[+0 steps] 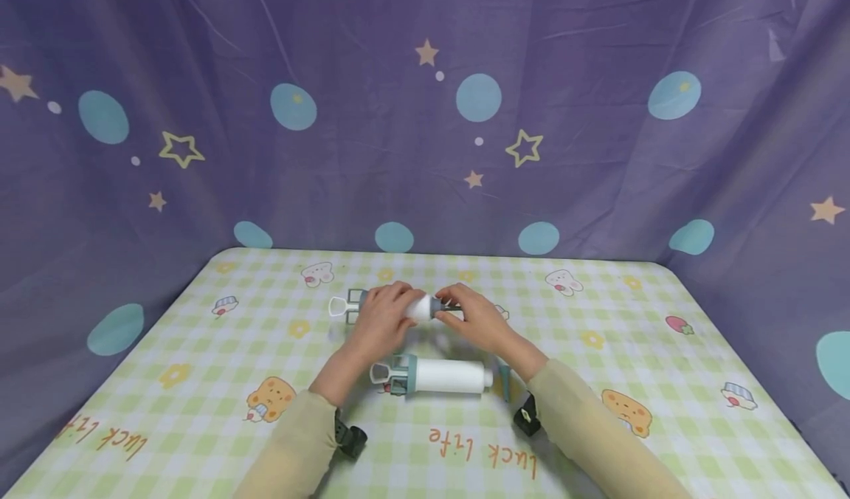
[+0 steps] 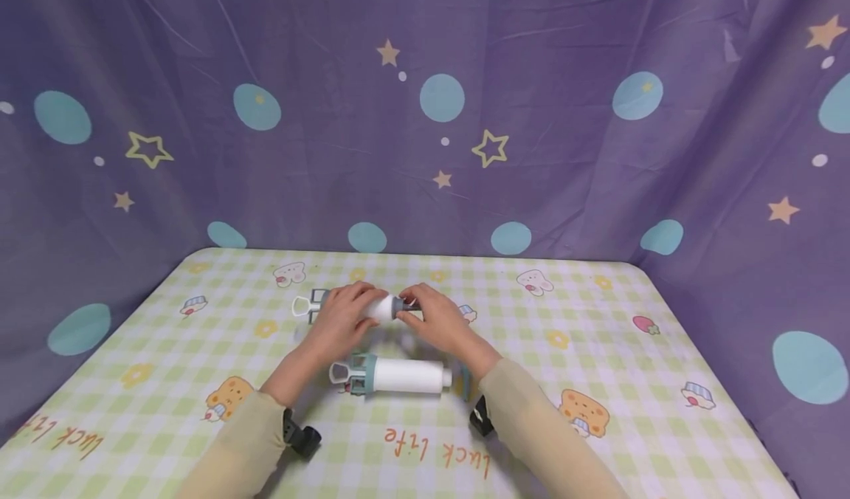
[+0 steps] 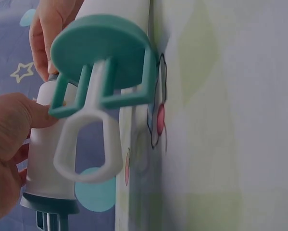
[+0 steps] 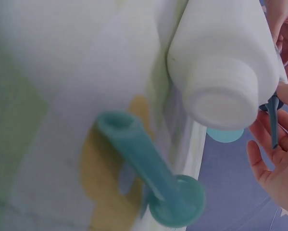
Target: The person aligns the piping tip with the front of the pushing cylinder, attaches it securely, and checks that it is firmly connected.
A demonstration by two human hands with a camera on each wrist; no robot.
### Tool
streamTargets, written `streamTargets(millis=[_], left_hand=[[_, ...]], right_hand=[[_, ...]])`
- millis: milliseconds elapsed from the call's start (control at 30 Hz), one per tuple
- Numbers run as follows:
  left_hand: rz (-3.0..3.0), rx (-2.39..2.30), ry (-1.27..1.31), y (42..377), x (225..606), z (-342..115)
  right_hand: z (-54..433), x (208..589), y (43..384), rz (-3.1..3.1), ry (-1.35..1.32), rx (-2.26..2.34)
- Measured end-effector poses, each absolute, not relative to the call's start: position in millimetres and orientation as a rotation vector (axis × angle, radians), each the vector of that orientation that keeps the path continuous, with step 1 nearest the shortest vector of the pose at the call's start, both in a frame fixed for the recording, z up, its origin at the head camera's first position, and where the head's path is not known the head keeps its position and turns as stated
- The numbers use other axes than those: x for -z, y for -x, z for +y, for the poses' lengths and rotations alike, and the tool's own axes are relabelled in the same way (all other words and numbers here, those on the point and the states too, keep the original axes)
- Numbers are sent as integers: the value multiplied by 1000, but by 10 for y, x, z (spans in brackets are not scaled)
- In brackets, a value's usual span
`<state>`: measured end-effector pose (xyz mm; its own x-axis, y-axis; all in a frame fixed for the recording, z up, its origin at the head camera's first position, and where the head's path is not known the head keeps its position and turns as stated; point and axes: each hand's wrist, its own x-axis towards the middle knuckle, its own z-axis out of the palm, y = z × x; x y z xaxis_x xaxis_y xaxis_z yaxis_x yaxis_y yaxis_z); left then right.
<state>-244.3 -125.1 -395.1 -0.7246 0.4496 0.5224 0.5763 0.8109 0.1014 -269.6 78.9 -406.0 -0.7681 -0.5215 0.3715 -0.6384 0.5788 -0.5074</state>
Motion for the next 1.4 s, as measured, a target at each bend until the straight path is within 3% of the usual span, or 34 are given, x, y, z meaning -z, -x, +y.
streamTargets(millis=[1400], left_hand=[[-2733,399,695,2574,4090,-1505]], right_hand=[[445,4109,2831,-2855,-1072,-702]])
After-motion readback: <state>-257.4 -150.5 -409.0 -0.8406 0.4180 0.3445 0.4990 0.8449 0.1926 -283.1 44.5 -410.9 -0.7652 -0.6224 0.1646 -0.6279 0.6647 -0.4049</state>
